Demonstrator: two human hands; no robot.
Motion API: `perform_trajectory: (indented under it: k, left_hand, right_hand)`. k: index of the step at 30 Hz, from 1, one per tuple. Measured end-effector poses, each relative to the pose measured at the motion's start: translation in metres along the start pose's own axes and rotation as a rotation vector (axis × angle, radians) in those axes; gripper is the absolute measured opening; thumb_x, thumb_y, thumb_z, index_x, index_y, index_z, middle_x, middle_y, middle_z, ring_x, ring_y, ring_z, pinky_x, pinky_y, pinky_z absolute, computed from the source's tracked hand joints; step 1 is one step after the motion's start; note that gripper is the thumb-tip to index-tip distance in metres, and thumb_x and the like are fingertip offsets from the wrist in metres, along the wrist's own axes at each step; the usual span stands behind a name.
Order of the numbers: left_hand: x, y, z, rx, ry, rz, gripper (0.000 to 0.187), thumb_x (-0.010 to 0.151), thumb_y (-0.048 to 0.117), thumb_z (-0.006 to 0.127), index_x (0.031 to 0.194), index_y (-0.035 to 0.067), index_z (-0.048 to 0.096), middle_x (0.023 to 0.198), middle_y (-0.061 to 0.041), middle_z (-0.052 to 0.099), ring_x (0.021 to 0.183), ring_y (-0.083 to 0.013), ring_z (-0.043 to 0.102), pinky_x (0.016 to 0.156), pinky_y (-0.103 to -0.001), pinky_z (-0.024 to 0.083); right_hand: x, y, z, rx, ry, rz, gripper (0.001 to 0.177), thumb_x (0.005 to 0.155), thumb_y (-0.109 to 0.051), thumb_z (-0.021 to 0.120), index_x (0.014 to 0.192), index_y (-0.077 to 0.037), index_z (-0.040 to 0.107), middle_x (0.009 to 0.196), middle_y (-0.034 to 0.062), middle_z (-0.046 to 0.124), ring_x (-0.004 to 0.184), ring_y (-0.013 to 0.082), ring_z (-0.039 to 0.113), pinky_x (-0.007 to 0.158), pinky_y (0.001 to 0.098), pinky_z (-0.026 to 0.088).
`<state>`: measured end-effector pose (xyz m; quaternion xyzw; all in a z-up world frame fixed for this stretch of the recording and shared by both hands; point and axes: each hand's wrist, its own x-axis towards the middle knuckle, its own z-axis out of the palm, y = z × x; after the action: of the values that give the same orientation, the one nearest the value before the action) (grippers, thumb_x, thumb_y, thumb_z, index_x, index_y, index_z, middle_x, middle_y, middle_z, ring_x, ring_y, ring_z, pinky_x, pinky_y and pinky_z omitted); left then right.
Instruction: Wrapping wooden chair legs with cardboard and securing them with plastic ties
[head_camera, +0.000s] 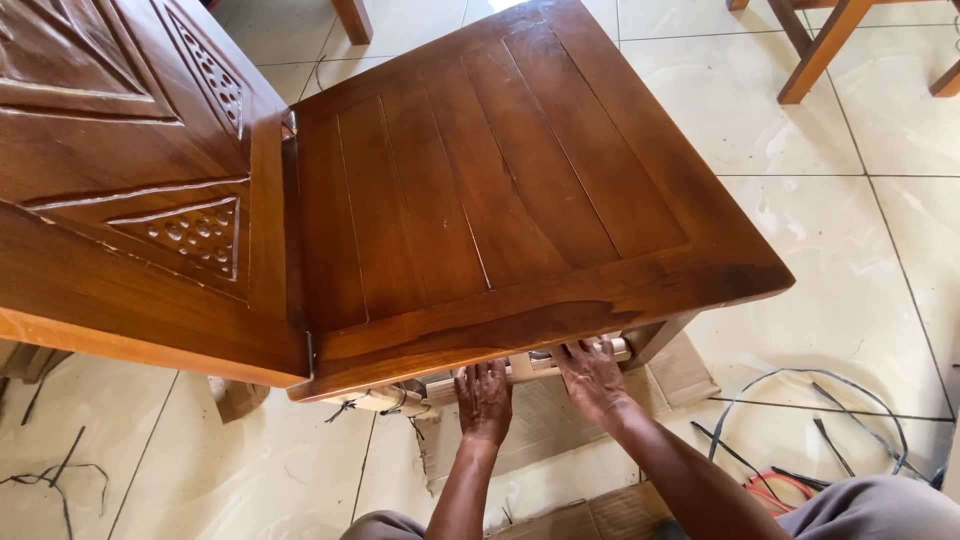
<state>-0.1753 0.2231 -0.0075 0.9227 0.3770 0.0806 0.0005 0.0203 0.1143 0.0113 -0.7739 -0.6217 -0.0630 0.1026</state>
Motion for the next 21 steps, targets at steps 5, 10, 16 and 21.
perform_trajectory:
  k: [5,10,16,21]
  left_hand:
    - [0.001,0.004,-0.015,0.046,0.013,0.016,0.045,0.087,0.030,0.070,0.126,0.013,0.054,0.108,-0.010,0.062,0.110,-0.0272,0.060,0.107,-0.052,0.037]
    - [0.001,0.004,-0.012,0.058,0.020,0.012,0.044,0.088,0.028,0.068,0.127,0.013,0.055,0.105,-0.009,0.063,0.107,-0.0263,0.061,0.107,-0.052,0.038]
    - [0.002,0.006,-0.021,0.025,-0.044,-0.007,0.046,0.088,0.027,0.068,0.129,0.012,0.054,0.110,-0.009,0.063,0.112,-0.0262,0.059,0.114,-0.058,0.030]
    - [0.000,0.004,-0.009,-0.007,-0.070,-0.021,0.035,0.089,0.025,0.066,0.120,0.014,0.056,0.108,-0.008,0.064,0.109,-0.0263,0.061,0.116,-0.060,0.027]
  right_hand:
    - [-0.003,0.000,0.005,-0.023,-0.086,-0.004,0.074,0.078,-0.008,0.067,0.148,-0.023,0.048,0.159,0.0134,0.037,0.145,0.0361,0.039,0.112,0.0560,0.035]
    - [0.002,0.000,-0.006,0.015,-0.075,-0.053,0.058,0.082,-0.013,0.068,0.136,-0.032,0.057,0.148,0.0097,0.047,0.138,0.0322,0.045,0.111,0.0476,0.038]
    - [0.002,0.038,0.162,0.126,-0.303,0.036,0.066,0.081,-0.042,0.076,0.144,-0.035,0.058,0.140,0.0092,0.063,0.139,0.0336,0.049,0.116,0.0503,0.033]
    - [-0.010,0.064,0.101,0.000,-0.277,0.091,0.074,0.066,-0.043,0.087,0.134,-0.027,0.063,0.128,0.0082,0.069,0.133,0.0322,0.055,0.116,0.0559,0.033]
